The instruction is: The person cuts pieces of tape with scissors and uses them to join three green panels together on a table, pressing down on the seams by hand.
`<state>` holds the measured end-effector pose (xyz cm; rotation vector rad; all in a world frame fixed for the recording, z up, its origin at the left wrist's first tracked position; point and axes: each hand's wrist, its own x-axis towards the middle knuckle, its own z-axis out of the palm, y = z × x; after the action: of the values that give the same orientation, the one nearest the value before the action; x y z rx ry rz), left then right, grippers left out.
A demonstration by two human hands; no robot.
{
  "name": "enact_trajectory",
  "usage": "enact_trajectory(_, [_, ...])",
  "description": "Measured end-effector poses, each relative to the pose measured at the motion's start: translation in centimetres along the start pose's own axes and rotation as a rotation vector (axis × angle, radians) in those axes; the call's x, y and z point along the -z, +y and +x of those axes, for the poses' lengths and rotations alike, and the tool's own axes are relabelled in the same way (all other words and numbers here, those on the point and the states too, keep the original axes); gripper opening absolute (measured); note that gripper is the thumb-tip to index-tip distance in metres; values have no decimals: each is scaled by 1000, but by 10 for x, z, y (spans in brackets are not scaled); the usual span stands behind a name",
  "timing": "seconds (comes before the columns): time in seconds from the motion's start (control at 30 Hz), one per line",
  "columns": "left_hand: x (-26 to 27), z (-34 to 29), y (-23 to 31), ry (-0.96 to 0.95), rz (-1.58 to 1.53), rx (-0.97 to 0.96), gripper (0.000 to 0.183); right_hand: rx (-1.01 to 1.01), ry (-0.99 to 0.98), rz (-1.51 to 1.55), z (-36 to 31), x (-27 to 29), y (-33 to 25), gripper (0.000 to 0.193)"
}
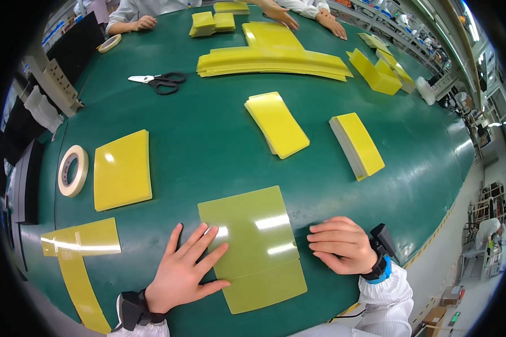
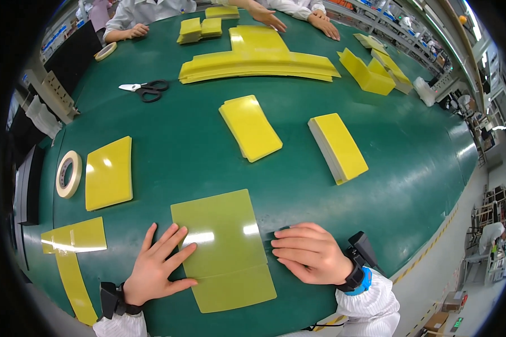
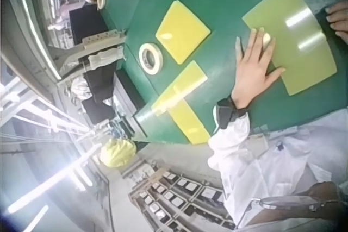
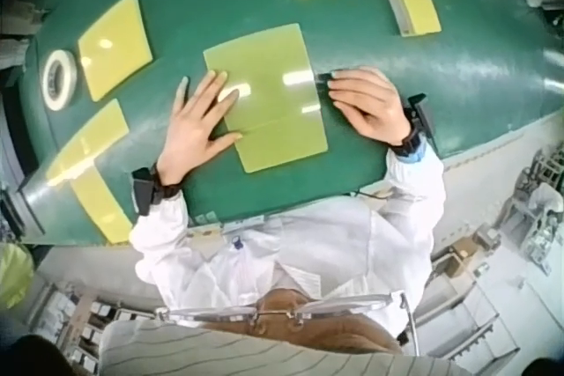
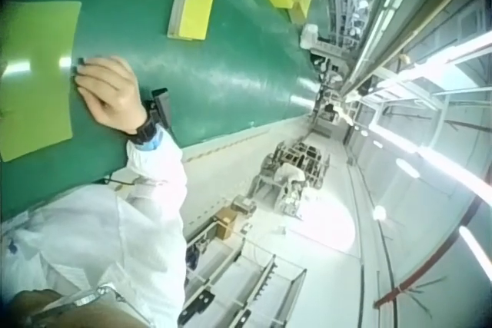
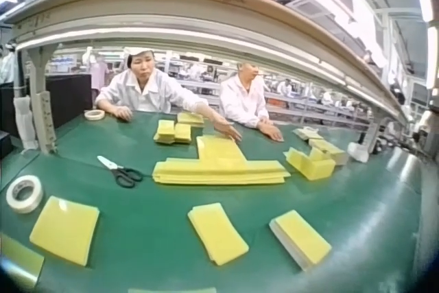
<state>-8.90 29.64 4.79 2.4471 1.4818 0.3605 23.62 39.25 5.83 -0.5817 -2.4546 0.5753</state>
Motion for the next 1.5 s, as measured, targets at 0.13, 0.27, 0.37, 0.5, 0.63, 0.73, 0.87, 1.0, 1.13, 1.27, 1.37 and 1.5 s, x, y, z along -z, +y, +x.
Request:
enact_trajectory(0.13, [0,0,-1,11,-3,4,60,-46,13,7,-2,-4,0,19])
enact_trajectory(0.27, [-2,0,-1,24,-21,2,62,-231,120,85,14,7,-5,16])
enact_trajectory(0.37, [0,-4,1,24,2,6,62,-231,153,-51,45,18,2,11])
enact_trajectory(0.5, [-3,-2,2,48,19,-20,62,-343,255,-310,89,9,44,37])
enact_trajectory(0.63, [-2,-1,4,59,43,-61,57,-427,248,-465,111,-25,82,69])
enact_trajectory(0.73, [0,-4,6,68,61,-64,57,-471,233,-428,121,-34,84,64])
enact_trajectory(0.87, [-2,-7,7,91,93,-72,59,-515,201,-337,126,-31,80,58])
enact_trajectory(1.0, [-3,-8,9,114,113,-101,57,-491,245,-311,125,-27,75,58])
enact_trajectory(1.13, [-2,-7,9,119,100,-147,55,-542,225,-282,125,-23,71,59])
enact_trajectory(1.27, [-3,-8,10,122,106,-155,56,-563,238,-263,124,-20,68,58])
enact_trajectory(1.37, [-2,-10,12,105,111,-165,56,-508,273,-256,121,-15,64,56])
enact_trajectory(1.5, [-3,-10,11,112,114,-175,57,-180,200,-192,109,-14,53,54])
